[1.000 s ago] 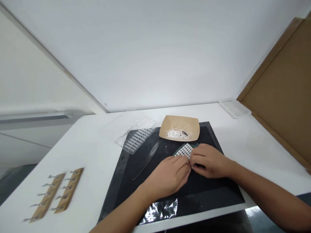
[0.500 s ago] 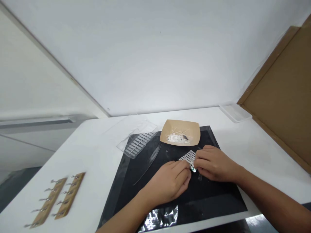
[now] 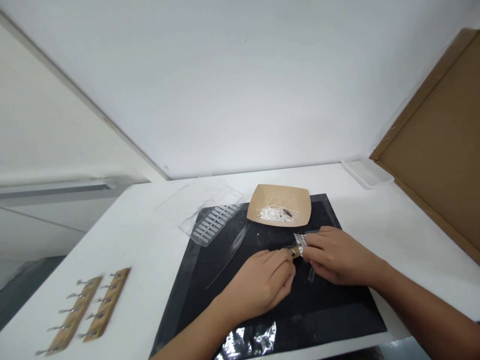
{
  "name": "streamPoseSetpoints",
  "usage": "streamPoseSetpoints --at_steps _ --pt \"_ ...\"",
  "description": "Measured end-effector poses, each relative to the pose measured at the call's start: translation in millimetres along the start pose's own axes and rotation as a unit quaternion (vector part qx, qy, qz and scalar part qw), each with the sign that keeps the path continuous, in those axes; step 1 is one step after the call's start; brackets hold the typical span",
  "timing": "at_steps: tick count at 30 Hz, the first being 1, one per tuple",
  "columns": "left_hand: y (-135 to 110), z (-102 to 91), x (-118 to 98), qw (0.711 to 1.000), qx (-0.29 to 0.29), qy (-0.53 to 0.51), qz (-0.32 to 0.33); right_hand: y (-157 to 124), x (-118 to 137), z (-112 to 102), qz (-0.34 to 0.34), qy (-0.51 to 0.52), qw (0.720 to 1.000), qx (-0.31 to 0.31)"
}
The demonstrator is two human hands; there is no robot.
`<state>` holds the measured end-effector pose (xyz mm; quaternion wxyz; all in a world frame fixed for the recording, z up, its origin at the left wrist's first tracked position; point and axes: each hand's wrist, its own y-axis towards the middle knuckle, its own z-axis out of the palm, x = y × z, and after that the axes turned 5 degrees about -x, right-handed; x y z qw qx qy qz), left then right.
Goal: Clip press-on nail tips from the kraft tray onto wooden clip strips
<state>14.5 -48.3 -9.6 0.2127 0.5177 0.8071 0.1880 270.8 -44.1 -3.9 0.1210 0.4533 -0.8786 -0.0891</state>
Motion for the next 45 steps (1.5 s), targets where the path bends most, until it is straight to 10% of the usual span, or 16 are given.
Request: streamPoseSetpoints --at_steps 45 --pt "-6.3 2.7 -2.0 0.998 0.037 0.053 0.012 4.8 9.9 21.5 0.021 0.091 0.995 0.030"
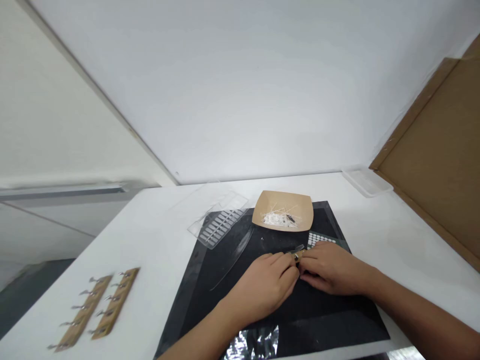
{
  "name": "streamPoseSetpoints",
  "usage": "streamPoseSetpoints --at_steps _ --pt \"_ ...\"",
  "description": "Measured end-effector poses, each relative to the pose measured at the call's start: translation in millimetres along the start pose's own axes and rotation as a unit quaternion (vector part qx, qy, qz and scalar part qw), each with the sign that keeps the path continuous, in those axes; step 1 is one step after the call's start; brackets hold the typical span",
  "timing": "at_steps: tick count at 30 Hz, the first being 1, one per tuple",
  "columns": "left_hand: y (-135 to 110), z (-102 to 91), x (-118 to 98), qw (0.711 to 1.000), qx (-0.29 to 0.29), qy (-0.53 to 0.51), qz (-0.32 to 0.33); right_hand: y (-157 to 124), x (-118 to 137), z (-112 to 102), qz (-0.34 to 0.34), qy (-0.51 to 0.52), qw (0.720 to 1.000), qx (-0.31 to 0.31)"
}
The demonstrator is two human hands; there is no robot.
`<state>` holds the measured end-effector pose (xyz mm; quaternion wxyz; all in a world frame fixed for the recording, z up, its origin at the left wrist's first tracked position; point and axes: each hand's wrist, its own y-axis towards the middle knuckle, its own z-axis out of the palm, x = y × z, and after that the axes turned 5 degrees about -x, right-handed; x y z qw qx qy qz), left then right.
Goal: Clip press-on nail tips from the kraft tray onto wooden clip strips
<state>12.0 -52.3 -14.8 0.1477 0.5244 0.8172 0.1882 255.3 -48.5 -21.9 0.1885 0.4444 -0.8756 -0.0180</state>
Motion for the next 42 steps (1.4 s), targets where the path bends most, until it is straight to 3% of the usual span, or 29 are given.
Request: streamPoseSetpoints --at_steps 5,17,30,42 --pt "0.2 -0.2 -1.5 1.000 0.019 0.012 -0.001 1.0 1.6 -2.2 0.002 0.005 1.000 0.005" --pt "-1.1 5.2 3.1 0.999 -0.020 -0.041 -0.003 -2.8 -0.4 2.2 0.000 0.009 1.000 0.001" --pt "-0.9 5.5 6.7 0.991 -0.072 -0.090 -0.064 -0.5 9.0 -0.6 0.033 -0.001 0.993 -0.117" --pt "-0.6 4.9 8.1 0.989 -0.084 -0.107 -0.064 -0.4 5.1 1.3 0.017 0.009 0.992 -0.128"
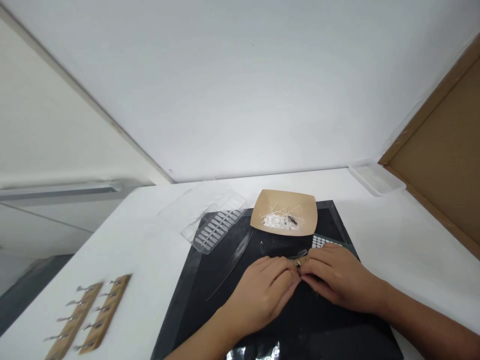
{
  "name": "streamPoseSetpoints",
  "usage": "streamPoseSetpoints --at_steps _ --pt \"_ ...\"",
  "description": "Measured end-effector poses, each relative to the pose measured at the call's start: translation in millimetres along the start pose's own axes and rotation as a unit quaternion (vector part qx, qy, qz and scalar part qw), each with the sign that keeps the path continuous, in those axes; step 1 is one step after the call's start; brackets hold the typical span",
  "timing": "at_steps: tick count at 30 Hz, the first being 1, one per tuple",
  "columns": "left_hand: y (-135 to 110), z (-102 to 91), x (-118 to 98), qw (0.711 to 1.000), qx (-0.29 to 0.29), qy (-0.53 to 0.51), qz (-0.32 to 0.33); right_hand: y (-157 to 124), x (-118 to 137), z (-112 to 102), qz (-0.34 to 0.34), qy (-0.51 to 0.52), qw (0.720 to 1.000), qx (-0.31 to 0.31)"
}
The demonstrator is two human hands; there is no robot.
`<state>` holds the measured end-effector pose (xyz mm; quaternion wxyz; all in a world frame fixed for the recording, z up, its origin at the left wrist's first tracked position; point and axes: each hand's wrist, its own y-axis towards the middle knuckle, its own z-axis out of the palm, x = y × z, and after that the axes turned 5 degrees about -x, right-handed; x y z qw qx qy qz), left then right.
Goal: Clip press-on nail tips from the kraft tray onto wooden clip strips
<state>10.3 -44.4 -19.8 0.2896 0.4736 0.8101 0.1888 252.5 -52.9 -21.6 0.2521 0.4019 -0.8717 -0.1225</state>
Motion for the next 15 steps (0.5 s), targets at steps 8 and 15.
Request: streamPoseSetpoints --at_steps 8,15 --pt "0.5 0.2 -1.2 1.000 -0.012 -0.010 0.000 -0.3 3.1 -1.0 0.006 0.002 1.000 -0.021" --pt "-0.2 0.3 -2.2 1.000 -0.019 -0.009 -0.011 -0.7 5.2 -0.3 0.024 0.005 0.999 -0.036"
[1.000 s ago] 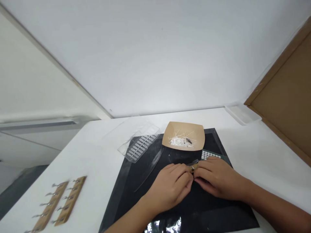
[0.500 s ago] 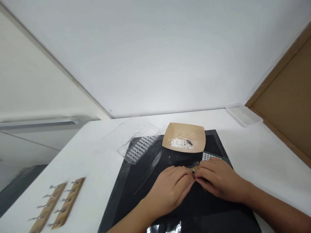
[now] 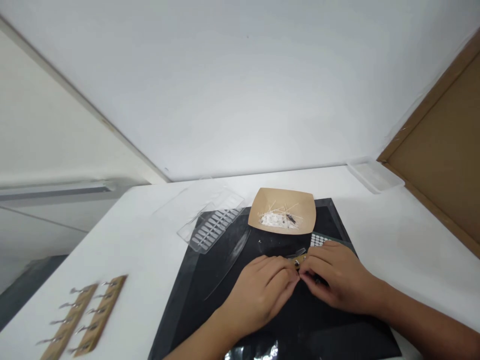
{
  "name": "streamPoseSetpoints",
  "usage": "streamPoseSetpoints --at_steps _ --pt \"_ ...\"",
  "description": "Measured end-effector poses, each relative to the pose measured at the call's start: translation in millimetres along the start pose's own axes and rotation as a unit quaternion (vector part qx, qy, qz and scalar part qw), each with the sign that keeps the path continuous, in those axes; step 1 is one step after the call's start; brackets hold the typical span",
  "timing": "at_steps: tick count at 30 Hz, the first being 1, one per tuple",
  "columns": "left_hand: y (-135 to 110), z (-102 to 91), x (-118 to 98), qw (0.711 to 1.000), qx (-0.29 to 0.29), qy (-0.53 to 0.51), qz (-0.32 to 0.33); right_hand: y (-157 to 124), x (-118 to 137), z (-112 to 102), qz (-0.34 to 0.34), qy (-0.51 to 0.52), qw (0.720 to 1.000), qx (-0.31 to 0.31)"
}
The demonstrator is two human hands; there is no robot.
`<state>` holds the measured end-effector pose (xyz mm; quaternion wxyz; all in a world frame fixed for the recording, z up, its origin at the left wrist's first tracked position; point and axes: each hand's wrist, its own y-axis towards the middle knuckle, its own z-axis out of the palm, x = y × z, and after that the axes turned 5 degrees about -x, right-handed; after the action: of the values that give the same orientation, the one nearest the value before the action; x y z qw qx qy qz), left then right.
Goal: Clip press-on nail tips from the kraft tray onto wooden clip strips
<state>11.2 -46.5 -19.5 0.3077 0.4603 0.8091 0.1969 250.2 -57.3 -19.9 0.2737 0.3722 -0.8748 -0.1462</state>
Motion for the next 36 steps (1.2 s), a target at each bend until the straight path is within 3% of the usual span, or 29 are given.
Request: streamPoseSetpoints --at_steps 7,18,30,36 --pt "0.9 1.5 -1.4 1.000 -0.010 -0.001 -0.009 -2.2 -1.5 2.6 0.014 0.003 1.000 0.001" --pt "0.9 1.2 -2.2 1.000 0.022 0.014 -0.015 -0.4 -2.0 1.5 0.020 0.000 0.999 0.031" --pt "-0.8 3.1 -4.1 0.985 0.149 0.085 0.028 1.4 -7.1 -0.1 0.005 -0.011 0.994 0.111" --pt "-0.6 1.4 -7.2 0.981 0.154 0.108 0.042 0.6 -6.6 -3.7 0.017 -0.008 0.992 0.122"
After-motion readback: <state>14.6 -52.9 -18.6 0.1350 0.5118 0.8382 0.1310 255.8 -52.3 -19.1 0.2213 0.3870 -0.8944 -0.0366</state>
